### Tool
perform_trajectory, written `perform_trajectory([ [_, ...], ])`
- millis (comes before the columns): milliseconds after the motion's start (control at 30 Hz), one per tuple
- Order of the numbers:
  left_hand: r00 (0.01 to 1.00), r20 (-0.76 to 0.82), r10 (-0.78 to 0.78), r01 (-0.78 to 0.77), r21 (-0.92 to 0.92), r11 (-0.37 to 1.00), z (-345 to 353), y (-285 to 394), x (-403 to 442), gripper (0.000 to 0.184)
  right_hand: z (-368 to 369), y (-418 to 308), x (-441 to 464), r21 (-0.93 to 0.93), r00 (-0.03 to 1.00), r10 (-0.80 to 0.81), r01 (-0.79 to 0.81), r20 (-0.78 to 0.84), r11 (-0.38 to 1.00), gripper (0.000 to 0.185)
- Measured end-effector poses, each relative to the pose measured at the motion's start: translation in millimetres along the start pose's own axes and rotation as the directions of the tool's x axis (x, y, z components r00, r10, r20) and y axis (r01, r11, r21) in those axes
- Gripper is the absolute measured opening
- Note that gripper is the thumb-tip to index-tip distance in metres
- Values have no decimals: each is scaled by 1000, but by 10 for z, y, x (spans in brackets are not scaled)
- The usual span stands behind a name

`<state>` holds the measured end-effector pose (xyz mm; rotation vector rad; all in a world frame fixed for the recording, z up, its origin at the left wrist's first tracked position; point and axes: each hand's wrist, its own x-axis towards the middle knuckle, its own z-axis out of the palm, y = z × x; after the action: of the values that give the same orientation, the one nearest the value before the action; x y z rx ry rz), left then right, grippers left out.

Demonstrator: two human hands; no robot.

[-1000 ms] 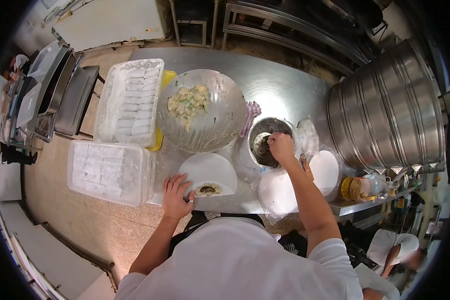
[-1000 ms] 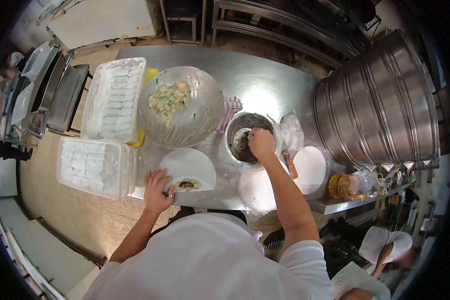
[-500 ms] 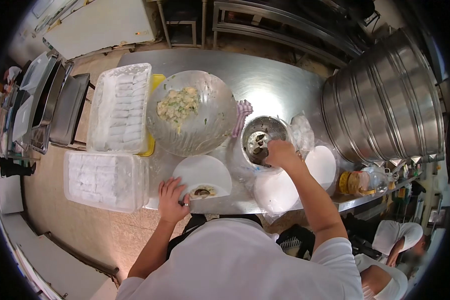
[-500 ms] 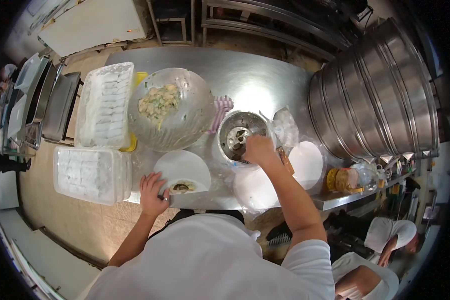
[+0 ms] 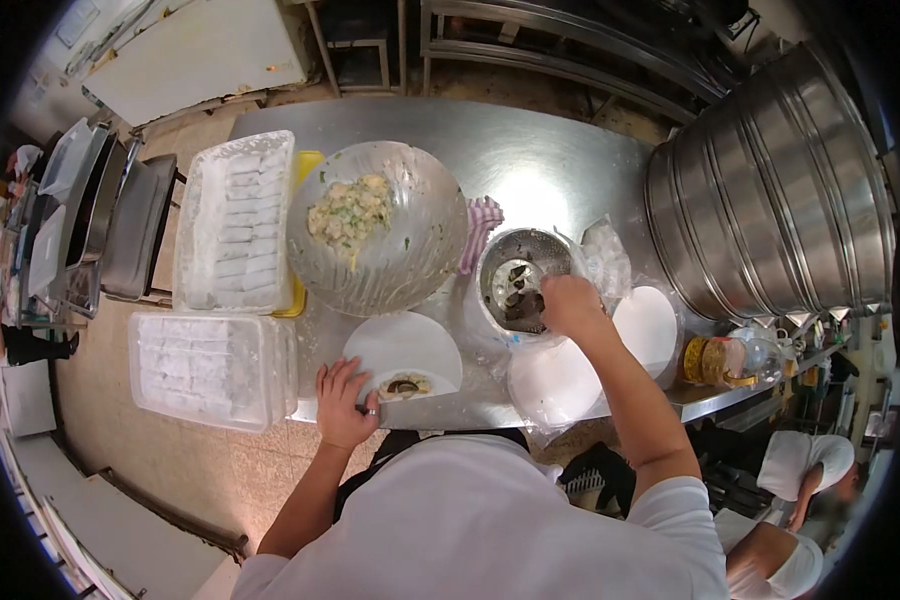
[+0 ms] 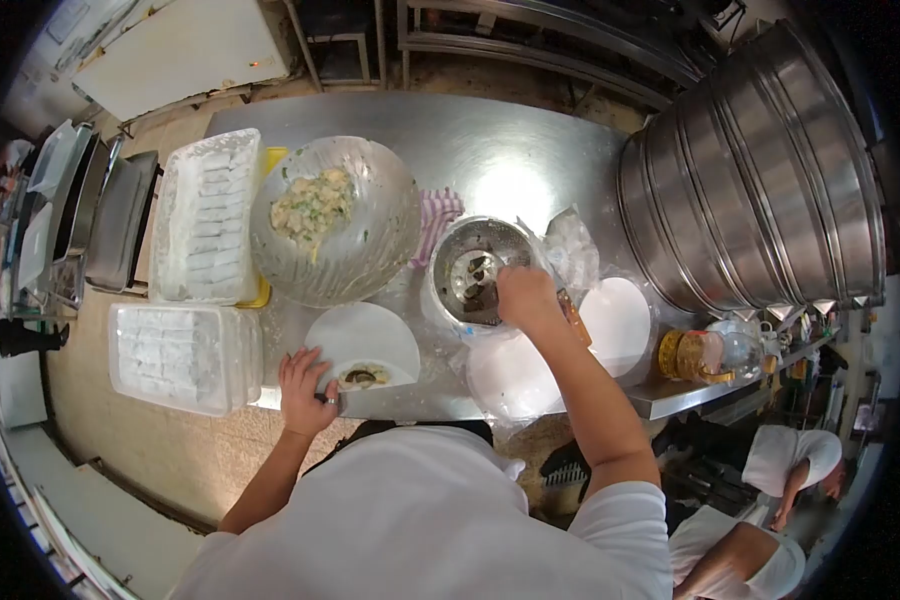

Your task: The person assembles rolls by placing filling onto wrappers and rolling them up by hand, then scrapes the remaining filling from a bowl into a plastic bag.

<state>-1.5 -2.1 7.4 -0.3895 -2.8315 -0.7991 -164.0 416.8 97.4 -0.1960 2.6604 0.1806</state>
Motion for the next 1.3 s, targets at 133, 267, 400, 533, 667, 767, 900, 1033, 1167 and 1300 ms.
perform_trajectory([
  [133, 1000, -8, -17, 17, -15, 1000, 2, 11, -1, 38, 194, -59, 91, 66, 999, 22, -19, -43, 998, 25],
  [267, 999, -28, -37, 36, -37, 999, 0, 18, -28, 37, 71, -7, -4, 276, 961, 136, -66, -239, 959, 25],
  [400, 1000, -12, -27, 26, -69, 997, -32, -10, -38, 38, -360, -243, -352, 587, 871, 202, 116, -448, 801, 27],
  [533, 996, -73, -53, 40, -168, 985, 7, -90, -91, 37, -467, -798, -727, 788, 944, 156, 144, -291, 599, 30],
  [667, 993, -80, -87, 67, -225, 972, -10, -84, -108, 41, 67, -1259, -860, 796, 972, 44, 164, -233, 583, 32],
  [767, 973, -108, -203, 155, -348, 925, 56, -137, -138, 44, 485, -1446, -836, 788, 987, 44, 94, -152, 609, 36],
  [900, 870, -54, -490, 367, -592, 717, 62, -181, -2, 48, 933, -1560, -805, 785, 987, 139, -24, -79, 619, 45],
  [1033, 903, -34, -429, 421, -136, 897, -53, -64, 118, 45, 798, -1664, -816, 736, 982, 180, -78, -61, 672, 40],
  [1167, 922, 44, -384, 385, -4, 923, -3, -35, 206, 23, 914, -1729, -701, 682, 981, 176, -73, -82, 728, 33],
  [1300, 888, 80, -453, 460, -195, 866, 14, -41, 203, 16, 1115, -1774, -660, 754, 957, 178, 60, -231, 655, 31],
])
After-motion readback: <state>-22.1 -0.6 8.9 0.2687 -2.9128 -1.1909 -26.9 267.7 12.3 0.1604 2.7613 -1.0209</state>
